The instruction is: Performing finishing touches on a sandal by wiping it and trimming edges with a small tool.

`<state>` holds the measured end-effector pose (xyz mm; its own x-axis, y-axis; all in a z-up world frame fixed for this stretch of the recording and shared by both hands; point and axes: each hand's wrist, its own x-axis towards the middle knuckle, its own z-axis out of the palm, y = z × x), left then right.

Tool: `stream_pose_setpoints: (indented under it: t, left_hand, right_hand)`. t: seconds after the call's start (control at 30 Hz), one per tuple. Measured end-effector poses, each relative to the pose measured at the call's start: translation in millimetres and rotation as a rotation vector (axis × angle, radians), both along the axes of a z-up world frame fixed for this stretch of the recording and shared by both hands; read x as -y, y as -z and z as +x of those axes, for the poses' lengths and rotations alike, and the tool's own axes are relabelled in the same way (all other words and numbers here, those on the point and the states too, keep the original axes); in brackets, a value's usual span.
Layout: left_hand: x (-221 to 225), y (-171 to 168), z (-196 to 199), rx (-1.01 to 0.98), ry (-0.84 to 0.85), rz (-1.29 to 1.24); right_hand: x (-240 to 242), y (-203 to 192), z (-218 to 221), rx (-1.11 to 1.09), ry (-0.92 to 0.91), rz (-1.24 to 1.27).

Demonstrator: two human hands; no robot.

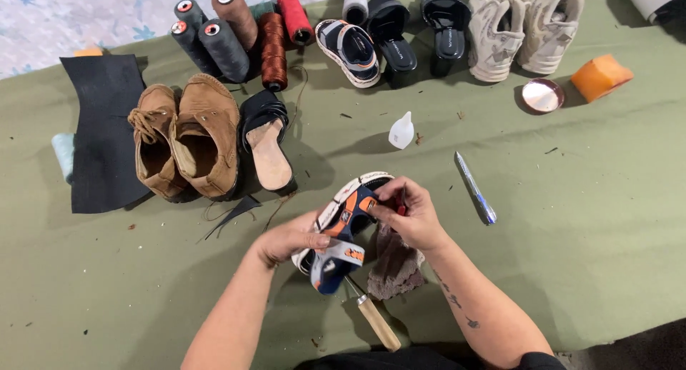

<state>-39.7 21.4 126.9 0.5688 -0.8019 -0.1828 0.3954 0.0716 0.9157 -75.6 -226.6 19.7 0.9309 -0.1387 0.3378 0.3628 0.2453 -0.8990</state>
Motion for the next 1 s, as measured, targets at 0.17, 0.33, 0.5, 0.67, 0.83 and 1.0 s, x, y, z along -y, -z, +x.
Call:
stream_pose_setpoints:
  t: [0.17,0.33,0.5,0.67,0.83,1.0]
  left_hand:
    - [-13,150,-30,-0.478,-0.223,-0.034]
    - [13,125,-38,-0.424,-0.522,-0.162]
    - [25,134,-36,0.078,-0.423,-0.065]
    - [25,126,-36,0.327,-0.373,0.035]
    - [27,108,-40,0.498,-0.397,0.186]
    - [34,104,-41,0.498,-0.375,0.235]
  right_hand:
    - [-4,1,-2,-0.011,-0.029,-0.023]
    - [-15,-15,2,-0.083,-0.009,-0.051]
    - [-19,-14,7,-0.228,0.022,-0.196]
    - [-18,-16,2,-0.193,0.118,-0.295]
    - [-28,-32,-6,-0.227,0.232,-0.663]
    - [-17,-19,1,-0.366,0.231,-0.409]
